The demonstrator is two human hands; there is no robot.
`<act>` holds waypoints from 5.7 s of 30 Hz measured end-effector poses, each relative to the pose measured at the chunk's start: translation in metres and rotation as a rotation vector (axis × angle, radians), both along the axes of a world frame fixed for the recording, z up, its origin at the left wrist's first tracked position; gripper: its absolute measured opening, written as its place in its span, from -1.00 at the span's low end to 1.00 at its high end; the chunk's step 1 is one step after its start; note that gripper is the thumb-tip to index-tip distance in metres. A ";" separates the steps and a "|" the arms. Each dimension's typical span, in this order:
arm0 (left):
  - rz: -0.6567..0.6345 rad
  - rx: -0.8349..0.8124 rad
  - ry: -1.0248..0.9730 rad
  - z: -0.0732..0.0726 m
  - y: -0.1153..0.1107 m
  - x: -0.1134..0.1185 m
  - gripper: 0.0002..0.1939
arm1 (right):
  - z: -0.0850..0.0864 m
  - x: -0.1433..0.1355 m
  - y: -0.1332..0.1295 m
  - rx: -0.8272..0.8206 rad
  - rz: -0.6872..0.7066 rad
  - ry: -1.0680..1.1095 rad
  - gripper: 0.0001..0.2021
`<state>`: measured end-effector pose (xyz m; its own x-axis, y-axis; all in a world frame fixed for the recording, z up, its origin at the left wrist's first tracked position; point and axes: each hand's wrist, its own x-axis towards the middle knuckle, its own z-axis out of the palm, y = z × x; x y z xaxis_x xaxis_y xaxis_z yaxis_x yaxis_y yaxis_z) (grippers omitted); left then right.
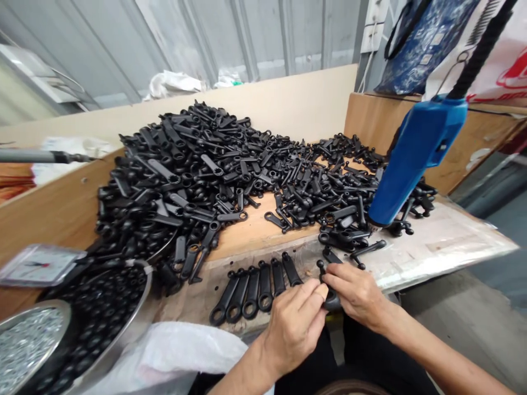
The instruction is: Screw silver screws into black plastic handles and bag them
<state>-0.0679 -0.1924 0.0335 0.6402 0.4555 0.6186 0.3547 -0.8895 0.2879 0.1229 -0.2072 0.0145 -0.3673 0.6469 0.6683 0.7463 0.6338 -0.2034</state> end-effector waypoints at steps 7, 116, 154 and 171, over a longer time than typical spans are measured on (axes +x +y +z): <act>-0.106 -0.070 0.062 0.005 -0.008 0.009 -0.68 | -0.008 0.000 0.000 -0.022 -0.046 -0.082 -0.72; 0.152 -0.099 0.390 -0.007 0.006 -0.015 -0.78 | -0.007 0.014 0.004 -0.298 -0.216 -0.253 -0.88; 0.183 -0.298 0.237 -0.005 0.081 -0.024 -0.72 | -0.022 0.053 -0.012 -0.316 -0.093 -0.026 -0.74; 0.035 -0.566 0.392 0.014 0.096 0.041 -0.64 | -0.025 0.051 -0.010 -0.280 -0.205 0.019 -0.75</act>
<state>-0.0268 -0.0966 0.0475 0.7472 0.6645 0.0051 0.5530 -0.6260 0.5499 0.1744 -0.2176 -0.0102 -0.2000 0.8652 0.4599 0.8467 0.3888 -0.3633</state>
